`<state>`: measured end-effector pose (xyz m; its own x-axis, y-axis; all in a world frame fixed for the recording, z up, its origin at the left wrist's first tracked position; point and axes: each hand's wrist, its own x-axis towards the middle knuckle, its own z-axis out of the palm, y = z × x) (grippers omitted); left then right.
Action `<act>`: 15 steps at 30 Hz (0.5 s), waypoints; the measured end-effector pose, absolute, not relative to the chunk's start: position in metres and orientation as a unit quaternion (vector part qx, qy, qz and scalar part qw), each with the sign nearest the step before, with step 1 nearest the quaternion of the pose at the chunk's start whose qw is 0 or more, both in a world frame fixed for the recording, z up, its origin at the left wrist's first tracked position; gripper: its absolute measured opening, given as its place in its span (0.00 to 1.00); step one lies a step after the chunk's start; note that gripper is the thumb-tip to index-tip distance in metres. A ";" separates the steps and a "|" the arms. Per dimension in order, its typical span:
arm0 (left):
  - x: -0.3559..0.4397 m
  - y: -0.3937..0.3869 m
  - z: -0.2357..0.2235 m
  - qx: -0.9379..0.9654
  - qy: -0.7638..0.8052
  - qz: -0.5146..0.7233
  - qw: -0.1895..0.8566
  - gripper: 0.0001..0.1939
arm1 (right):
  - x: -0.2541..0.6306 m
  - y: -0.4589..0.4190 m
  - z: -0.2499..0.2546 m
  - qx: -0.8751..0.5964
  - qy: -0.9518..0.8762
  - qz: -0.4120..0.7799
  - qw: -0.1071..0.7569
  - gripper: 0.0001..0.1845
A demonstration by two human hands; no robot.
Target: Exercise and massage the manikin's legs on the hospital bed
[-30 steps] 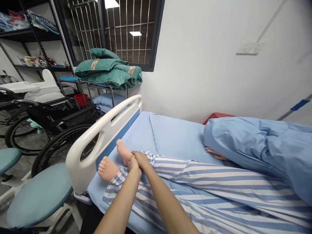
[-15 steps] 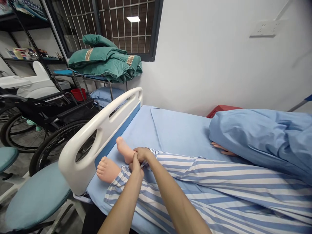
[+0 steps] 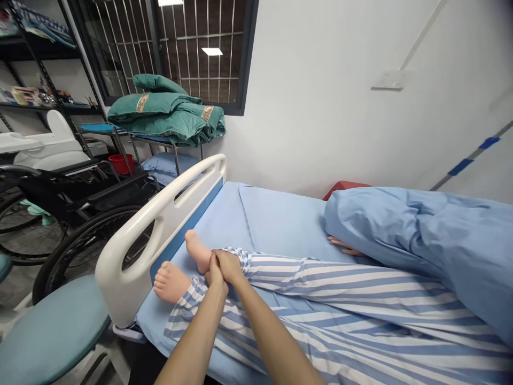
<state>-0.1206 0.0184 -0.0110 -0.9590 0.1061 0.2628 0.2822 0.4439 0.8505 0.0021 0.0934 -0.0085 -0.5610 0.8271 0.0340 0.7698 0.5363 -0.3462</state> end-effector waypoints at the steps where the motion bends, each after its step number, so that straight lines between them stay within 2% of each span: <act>1: -0.120 0.018 -0.009 -0.121 -0.840 -0.522 0.090 0.15 | 0.002 0.094 -0.008 -0.458 -0.872 0.149 0.091 0.17; 7: -0.117 0.015 -0.003 -0.126 -0.801 -0.574 0.116 0.16 | -0.003 0.108 -0.004 -0.446 -0.880 0.159 0.032 0.19; 15: -0.124 0.019 -0.011 -0.100 -0.895 -0.425 0.092 0.14 | -0.009 0.141 -0.010 -0.404 -0.891 0.198 -0.061 0.24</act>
<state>-0.1241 0.0194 -0.0111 -0.9630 0.1015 0.2497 0.2577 0.6182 0.7426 -0.0086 0.1405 -0.0096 -0.6656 0.6965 -0.2683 0.7445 0.5943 -0.3041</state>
